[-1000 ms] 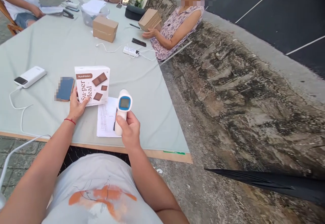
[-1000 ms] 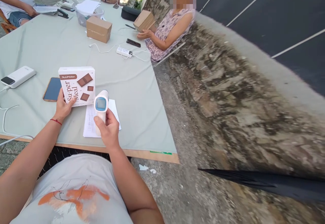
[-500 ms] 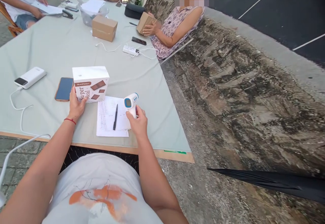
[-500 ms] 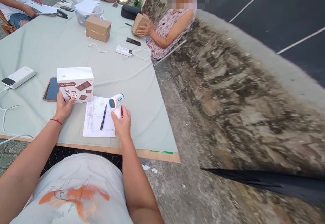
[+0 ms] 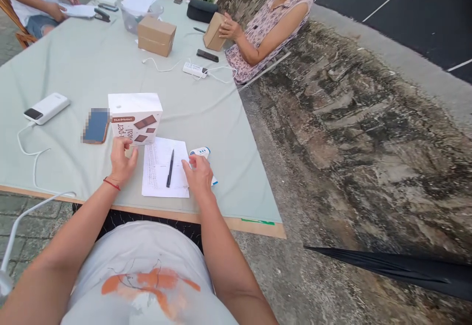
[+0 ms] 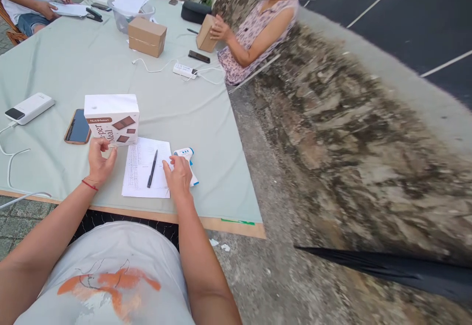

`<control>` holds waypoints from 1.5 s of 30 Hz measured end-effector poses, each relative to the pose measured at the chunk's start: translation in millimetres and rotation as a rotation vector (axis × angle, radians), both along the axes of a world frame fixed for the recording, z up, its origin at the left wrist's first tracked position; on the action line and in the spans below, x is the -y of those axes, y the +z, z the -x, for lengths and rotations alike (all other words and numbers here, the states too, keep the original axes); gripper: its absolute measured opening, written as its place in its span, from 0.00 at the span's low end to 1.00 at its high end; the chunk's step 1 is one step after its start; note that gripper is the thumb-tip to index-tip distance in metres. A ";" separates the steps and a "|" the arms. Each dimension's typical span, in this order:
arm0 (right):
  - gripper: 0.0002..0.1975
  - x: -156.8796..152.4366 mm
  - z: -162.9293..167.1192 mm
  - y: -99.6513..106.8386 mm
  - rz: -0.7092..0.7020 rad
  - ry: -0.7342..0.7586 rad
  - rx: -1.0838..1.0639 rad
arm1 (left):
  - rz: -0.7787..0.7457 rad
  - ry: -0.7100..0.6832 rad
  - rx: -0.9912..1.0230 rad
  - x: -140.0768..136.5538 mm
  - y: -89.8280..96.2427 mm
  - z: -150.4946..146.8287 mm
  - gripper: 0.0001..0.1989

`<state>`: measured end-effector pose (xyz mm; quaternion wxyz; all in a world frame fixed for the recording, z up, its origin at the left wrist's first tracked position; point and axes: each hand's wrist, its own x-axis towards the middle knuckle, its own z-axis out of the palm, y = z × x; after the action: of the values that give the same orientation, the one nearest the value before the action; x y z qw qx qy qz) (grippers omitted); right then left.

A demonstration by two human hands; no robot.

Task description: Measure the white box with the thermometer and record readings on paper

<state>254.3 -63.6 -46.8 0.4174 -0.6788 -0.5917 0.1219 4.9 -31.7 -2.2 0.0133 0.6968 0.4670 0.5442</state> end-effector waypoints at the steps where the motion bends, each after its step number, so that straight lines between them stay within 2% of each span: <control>1: 0.15 -3.1 7.5 2.0 0.041 0.058 -0.032 | 0.035 -0.054 -0.077 4.9 -2.3 -5.9 0.04; 2: 0.16 -6.0 14.6 3.7 0.089 0.094 -0.043 | 0.089 -0.091 -0.146 8.7 -5.6 -11.1 0.02; 5: 0.21 -12.1 29.2 5.4 0.186 0.134 -0.011 | 0.297 -0.145 -0.373 14.1 -16.5 -20.3 0.05; 7: 0.22 -13.7 32.3 3.7 0.177 0.170 -0.031 | 0.391 -0.153 -0.472 14.4 -21.0 -21.9 0.06; 9: 0.21 -14.2 31.4 0.1 0.121 0.213 -0.140 | 0.436 -0.143 -0.513 14.0 -22.1 -21.9 0.08; 14: 0.21 -13.7 27.7 -9.3 -0.032 0.268 -0.462 | 0.454 -0.113 -0.561 13.8 -19.5 -22.9 0.10; 19: 0.20 -5.2 36.7 -5.6 -0.094 0.204 -0.566 | 0.495 -0.109 -0.567 14.9 -17.1 -25.2 0.12; 23: 0.23 1.2 46.0 -1.0 -0.085 0.325 -0.662 | 0.526 -0.097 -0.591 16.1 -13.7 -25.3 0.13; 25: 0.21 0.9 48.6 -1.6 -0.060 0.350 -0.668 | 0.532 -0.095 -0.604 16.3 -12.5 -25.0 0.13; 30: 0.15 -3.6 53.2 -7.3 0.023 0.225 -0.658 | 0.533 -0.098 -0.610 16.2 -13.0 -24.8 0.13; 33: 0.14 -4.0 56.8 -7.2 0.086 0.204 -0.667 | 0.528 -0.095 -0.614 16.4 -13.9 -24.9 0.13; 45: 0.14 -3.1 60.8 -8.4 0.096 0.236 -0.579 | 0.500 -0.109 -0.610 16.0 -15.4 -25.6 0.11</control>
<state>193.4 -60.5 -55.1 0.5188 -0.5614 -0.5165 0.3858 30.5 -47.7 -17.6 0.0717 0.8255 0.5300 0.1802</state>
